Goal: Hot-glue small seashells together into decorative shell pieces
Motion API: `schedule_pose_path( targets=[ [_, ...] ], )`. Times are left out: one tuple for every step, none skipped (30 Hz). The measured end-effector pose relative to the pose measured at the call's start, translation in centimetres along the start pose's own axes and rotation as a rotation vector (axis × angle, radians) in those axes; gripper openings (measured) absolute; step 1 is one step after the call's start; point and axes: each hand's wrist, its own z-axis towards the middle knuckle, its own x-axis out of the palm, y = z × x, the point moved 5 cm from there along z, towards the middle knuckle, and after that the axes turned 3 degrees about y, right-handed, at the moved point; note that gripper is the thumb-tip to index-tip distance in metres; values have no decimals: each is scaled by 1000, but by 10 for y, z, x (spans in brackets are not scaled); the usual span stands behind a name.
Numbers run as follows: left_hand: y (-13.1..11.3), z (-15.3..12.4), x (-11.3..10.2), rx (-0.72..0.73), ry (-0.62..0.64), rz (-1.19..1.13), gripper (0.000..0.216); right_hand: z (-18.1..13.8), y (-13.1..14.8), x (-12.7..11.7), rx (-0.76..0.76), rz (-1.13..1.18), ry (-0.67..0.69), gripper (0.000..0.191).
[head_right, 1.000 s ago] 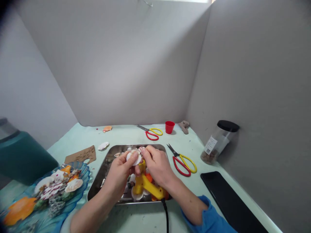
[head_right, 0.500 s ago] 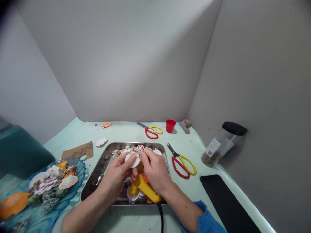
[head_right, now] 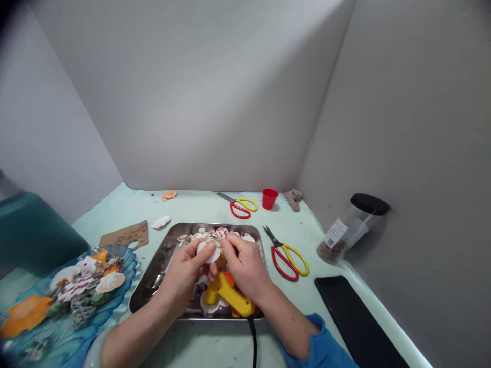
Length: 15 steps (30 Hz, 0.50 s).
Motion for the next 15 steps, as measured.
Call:
schedule_pose_path(
  targets=[
    [0, 0, 0, 8, -5, 12, 25, 0, 0, 0, -3, 1, 2, 32],
    [-1, 0, -1, 18, -10, 26, 25, 0, 0, 0, -5, 2, 4, 32],
    [-1, -1, -1, 28, -12, 41, 25, 0, 0, 1, -7, 3, 5, 31],
    [-2, -1, -2, 36, -11, 54, 25, 0, 0, 1, -8, 4, 4, 31],
    [-3, -1, -2, 43, -10, 67, 24, -1, 0, 1, -8, 5, 0, 31],
    [-3, -1, -2, 46, -10, 80, 24, -1, -1, 0, -7, 5, -5, 30],
    [-4, -1, -1, 46, -11, 91, 24, -1, -1, 0, -5, 6, -13, 30],
    [-4, -2, -1, 46, -14, 99, 24, -2, -2, 0, -3, 6, -21, 29],
    [-4, -2, -1, 43, -15, 99, 24, -2, -2, 0, 0, 7, -30, 29],
    [-4, -2, 0, 37, -14, 90, 25, -2, -3, 0, 2, 9, -40, 28],
    [-4, -1, 0, 26, -9, 72, 25, -2, -3, -1, 5, 12, -48, 28],
    [-3, -1, 1, 15, -3, 48, 25, -2, -4, -1, 6, 15, -54, 28],
    [-3, -1, 2, 5, 1, 25, 26, -2, -4, -1, 7, 19, -59, 28],
    [-3, -1, 2, -2, -3, 7, 26, -2, -4, -1, 7, 22, -62, 28],
    [-4, -1, 2, -4, -15, -2, 27, -2, -4, -1, 7, 25, -63, 28]
  ],
)
